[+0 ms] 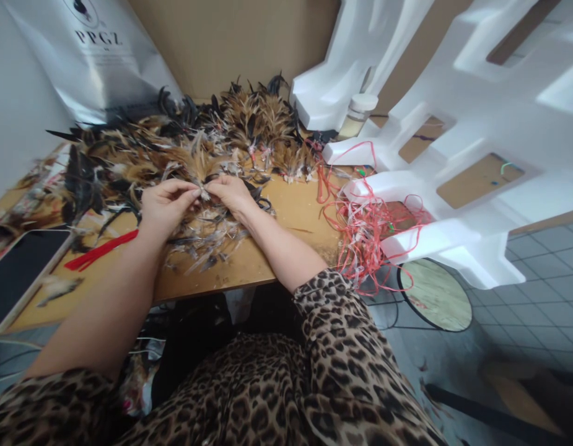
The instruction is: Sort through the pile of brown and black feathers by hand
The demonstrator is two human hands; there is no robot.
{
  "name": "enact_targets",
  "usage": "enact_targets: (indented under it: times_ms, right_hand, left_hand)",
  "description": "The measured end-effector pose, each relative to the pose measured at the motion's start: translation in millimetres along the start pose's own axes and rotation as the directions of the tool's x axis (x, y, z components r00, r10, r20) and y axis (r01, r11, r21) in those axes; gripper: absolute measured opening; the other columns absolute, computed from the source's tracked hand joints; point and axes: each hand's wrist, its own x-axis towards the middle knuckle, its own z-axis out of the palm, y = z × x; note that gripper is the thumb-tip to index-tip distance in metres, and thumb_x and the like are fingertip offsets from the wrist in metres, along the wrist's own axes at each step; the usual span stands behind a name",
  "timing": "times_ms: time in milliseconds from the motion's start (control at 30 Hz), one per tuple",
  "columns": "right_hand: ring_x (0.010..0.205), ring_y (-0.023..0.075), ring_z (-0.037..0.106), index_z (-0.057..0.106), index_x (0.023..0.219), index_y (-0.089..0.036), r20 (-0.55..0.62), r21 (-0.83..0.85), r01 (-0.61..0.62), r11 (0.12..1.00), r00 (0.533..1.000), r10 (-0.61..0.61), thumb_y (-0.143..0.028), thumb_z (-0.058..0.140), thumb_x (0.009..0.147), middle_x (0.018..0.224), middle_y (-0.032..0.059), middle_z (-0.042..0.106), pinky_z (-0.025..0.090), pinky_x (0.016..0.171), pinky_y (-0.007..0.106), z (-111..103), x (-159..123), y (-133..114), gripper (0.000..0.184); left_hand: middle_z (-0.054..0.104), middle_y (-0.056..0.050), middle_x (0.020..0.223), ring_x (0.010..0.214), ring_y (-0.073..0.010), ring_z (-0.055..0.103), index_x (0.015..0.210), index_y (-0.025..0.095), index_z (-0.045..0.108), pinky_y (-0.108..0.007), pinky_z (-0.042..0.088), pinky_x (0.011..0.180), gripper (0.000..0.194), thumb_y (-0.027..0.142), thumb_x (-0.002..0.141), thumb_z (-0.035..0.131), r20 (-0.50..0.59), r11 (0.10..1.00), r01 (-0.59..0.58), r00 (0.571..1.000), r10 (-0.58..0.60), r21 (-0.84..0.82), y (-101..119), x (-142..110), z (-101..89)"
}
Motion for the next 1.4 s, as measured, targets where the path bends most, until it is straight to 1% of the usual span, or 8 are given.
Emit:
enact_targets:
  times_ms: [367, 500, 667, 800, 967, 1100, 1267, 1400]
  right_hand:
    - [0.046, 0.0059, 0.045, 0.051, 0.060, -0.016, -0.089, -0.005, -0.024, 1.000, 0.996, 0.023, -0.025, 0.064, 0.059, 0.048, -0.0066, 0.052, 0.035, 0.052, 0.020, 1.8, -1.0, -2.1, 0.017]
    - [0.052, 0.0058, 0.046, 0.053, 0.061, -0.015, -0.176, -0.151, 0.090, 0.984, 0.978, -0.116, -0.023, 0.062, 0.060, 0.053, -0.0067, 0.053, 0.036, 0.055, 0.020, 3.9, -4.2, -5.3, 0.012]
    - [0.059, 0.0063, 0.047, 0.055, 0.062, -0.015, -0.157, -0.256, 0.194, 0.947, 0.958, -0.239, -0.020, 0.058, 0.063, 0.059, -0.0062, 0.055, 0.037, 0.061, 0.020, 6.1, -7.7, -9.1, 0.006]
    - [0.057, 0.0054, 0.046, 0.052, 0.062, -0.016, -0.137, -0.110, 0.194, 0.975, 0.969, -0.208, -0.023, 0.062, 0.063, 0.058, -0.0068, 0.053, 0.037, 0.061, 0.019, 6.6, -7.7, -9.4, 0.012]
    - [0.054, 0.0064, 0.046, 0.048, 0.062, -0.017, -0.022, 0.151, 0.076, 0.986, 0.997, -0.073, -0.030, 0.071, 0.059, 0.054, -0.0066, 0.051, 0.038, 0.058, 0.020, 9.1, -5.4, -8.8, 0.026]
    - [0.058, 0.0071, 0.048, 0.047, 0.062, -0.017, -0.044, 0.228, 0.048, 0.972, 0.998, -0.039, -0.028, 0.073, 0.061, 0.056, -0.0059, 0.051, 0.041, 0.061, 0.021, 11.3, -7.4, -13.1, 0.028]
    - [0.064, 0.0080, 0.053, 0.046, 0.066, -0.018, -0.023, 0.328, -0.011, 0.945, 1.000, 0.019, -0.025, 0.073, 0.063, 0.062, -0.0049, 0.055, 0.047, 0.066, 0.022, 10.4, -11.0, -16.8, 0.028]
    - [0.062, 0.0082, 0.053, 0.046, 0.066, -0.018, 0.033, 0.345, -0.022, 0.939, 0.999, 0.011, -0.025, 0.074, 0.062, 0.062, -0.0042, 0.056, 0.047, 0.063, 0.022, 11.9, -10.6, -11.1, 0.029]
  left_hand:
    - [0.061, 0.001, 0.056, 0.048, -0.0078, 0.052, 0.074, 0.016, 0.067, -0.018, 0.041, 0.047, 0.020, 0.029, 0.062, 0.075, 0.045, 0.995, 0.087, 0.995, -0.085, -0.039, 4.4, 1.2, -1.3]
    - [0.061, 0.000, 0.054, 0.045, -0.0081, 0.051, 0.069, 0.016, 0.064, -0.018, 0.040, 0.043, 0.020, 0.030, 0.060, 0.076, 0.078, 0.984, 0.173, 0.983, -0.168, -0.052, -0.3, 1.1, 1.4]
    - [0.061, -0.001, 0.053, 0.041, -0.0077, 0.051, 0.070, 0.015, 0.066, -0.017, 0.037, 0.039, 0.016, 0.027, 0.062, 0.074, 0.067, 0.967, 0.236, 0.971, -0.230, -0.096, -7.0, 3.2, 1.3]
    - [0.063, -0.002, 0.059, 0.045, -0.0066, 0.053, 0.070, 0.014, 0.066, -0.016, 0.038, 0.040, 0.015, 0.026, 0.064, 0.071, 0.076, 0.935, 0.267, 0.964, -0.256, -0.234, -4.7, 5.5, -1.8]
    - [0.064, -0.002, 0.068, 0.051, -0.0052, 0.054, 0.070, 0.014, 0.064, -0.014, 0.041, 0.044, 0.013, 0.024, 0.064, 0.071, 0.114, 0.854, 0.295, 0.955, -0.273, -0.429, 3.1, 7.2, -5.7]
    - [0.064, -0.001, 0.071, 0.052, -0.0045, 0.055, 0.077, 0.016, 0.064, -0.015, 0.044, 0.047, 0.016, 0.024, 0.065, 0.071, 0.150, 0.799, 0.355, 0.934, -0.324, -0.486, 4.0, 8.7, -6.5]
    - [0.064, 0.000, 0.070, 0.054, -0.0062, 0.057, 0.087, 0.017, 0.066, -0.016, 0.045, 0.048, 0.032, 0.017, 0.057, 0.076, 0.048, 0.886, 0.203, 0.978, -0.202, -0.416, 0.1, 7.7, -0.7]
    - [0.064, 0.000, 0.068, 0.052, -0.0068, 0.057, 0.085, 0.016, 0.067, -0.017, 0.045, 0.047, 0.027, 0.022, 0.060, 0.075, 0.012, 0.924, 0.149, 0.988, -0.155, -0.351, 2.9, 4.4, 4.0]
